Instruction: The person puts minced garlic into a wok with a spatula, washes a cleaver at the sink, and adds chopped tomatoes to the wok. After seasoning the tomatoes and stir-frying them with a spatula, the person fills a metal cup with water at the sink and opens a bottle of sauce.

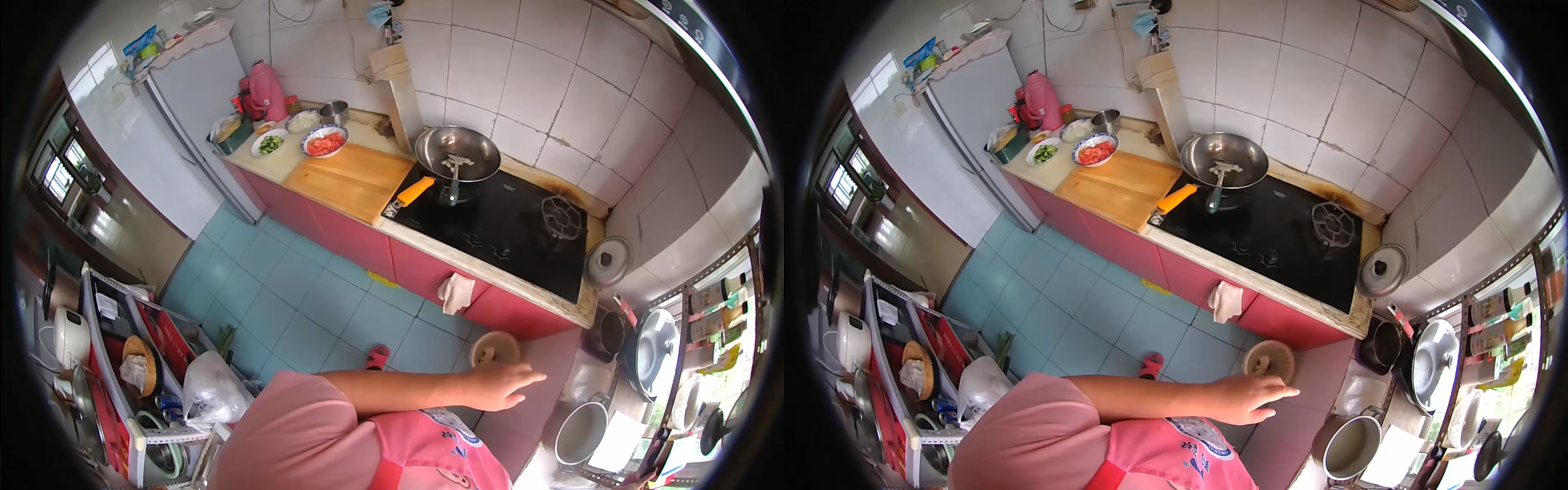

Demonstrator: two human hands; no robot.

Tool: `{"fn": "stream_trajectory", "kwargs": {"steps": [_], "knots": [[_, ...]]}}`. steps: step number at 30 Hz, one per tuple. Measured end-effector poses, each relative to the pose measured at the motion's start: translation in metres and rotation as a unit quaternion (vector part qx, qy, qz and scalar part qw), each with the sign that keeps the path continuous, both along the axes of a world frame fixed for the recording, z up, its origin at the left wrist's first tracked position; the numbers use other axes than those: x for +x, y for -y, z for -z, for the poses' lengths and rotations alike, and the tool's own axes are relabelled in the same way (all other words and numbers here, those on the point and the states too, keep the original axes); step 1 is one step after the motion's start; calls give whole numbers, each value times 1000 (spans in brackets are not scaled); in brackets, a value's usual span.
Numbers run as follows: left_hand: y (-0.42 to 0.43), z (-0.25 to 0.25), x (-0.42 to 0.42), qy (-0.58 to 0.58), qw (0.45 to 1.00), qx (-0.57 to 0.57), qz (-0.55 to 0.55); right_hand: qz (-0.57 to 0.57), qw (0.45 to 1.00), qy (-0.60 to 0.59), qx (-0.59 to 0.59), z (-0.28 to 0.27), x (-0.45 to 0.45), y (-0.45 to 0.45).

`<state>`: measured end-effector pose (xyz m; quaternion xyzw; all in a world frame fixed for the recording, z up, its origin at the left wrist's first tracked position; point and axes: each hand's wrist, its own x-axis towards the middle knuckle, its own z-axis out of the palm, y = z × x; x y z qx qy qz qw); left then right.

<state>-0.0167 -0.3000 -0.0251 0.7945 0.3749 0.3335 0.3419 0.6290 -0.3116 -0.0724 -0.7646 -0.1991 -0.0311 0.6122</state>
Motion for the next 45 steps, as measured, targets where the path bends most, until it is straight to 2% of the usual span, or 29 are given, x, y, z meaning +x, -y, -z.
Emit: {"fn": "stream_trajectory", "kwargs": {"steps": [2,5,9,11,13,16,17,19,20,21,22,23,25,26,27,30,32,33,35,36,38,40,41,43,44,45], "knots": [[0,-15,-26,-9,1000,-8,-18,3,1000,10,4,-6,-6,4],[-7,-4,-61,7,999,34,-40,-5,1000,20,21,-14,-10,19],[-22,-10,-137,-22,998,-20,-55,-113,987,-37,110,-13,-50,30],[-33,-13,-180,-28,995,-69,-69,-68,991,-83,75,-19,-152,-3],[-42,-8,-221,-11,992,-62,-105,-93,985,-139,33,-16,-274,-41],[-56,-4,-281,3,985,-54,-166,-339,928,-144,-57,-15,-461,-90],[-59,-3,-300,5,981,-51,-185,-372,911,-173,-49,-22,-532,-108],[-66,5,-331,34,974,-47,-220,-454,869,-158,-119,-19,-628,-154],[-67,9,-343,31,967,-52,-245,-535,833,-112,-89,7,-657,-179],[-70,14,-353,28,960,-56,-272,-553,822,-85,-109,-18,-710,-191],[-72,16,-361,33,952,-87,-291,-591,799,31,-105,-9,-737,-217],[-74,21,-368,35,952,-88,-291,-615,780,21,-112,-1,-762,-242],[-84,40,-378,64,928,-95,-355,-627,762,118,-110,2,-808,-284],[-90,48,-382,66,918,-114,-373,-629,753,118,-155,-2,-827,-300],[-96,53,-386,69,917,-113,-377,-621,739,195,-172,12,-837,-322],[-107,64,-394,159,884,-185,-399,-651,699,184,-235,9,-857,-351],[-110,67,-397,168,874,-195,-412,-679,635,40,-367,-22,-867,-356],[-113,70,-398,175,867,-209,-417,-683,632,42,-364,-23,-868,-366],[-119,85,-400,213,853,-233,-415,-700,592,173,-361,-11,-852,-385],[-122,92,-401,233,847,-229,-420,-696,589,274,-305,4,-841,-398],[-124,96,-400,253,838,-231,-424,-694,587,304,-285,-15,-824,-402],[-132,91,-403,257,823,-299,-409,-692,589,342,-241,-27,-804,-409],[-140,85,-407,256,825,-297,-407,-689,589,360,-220,-38,-795,-407],[-157,74,-411,328,764,-394,-391,-692,590,343,-236,-65,-782,-398],[-169,77,-415,339,745,-430,-382,-695,590,324,-252,-79,-778,-392],[-180,82,-419,335,748,-432,-377,-692,594,322,-253,-90,-774,-384]]}}
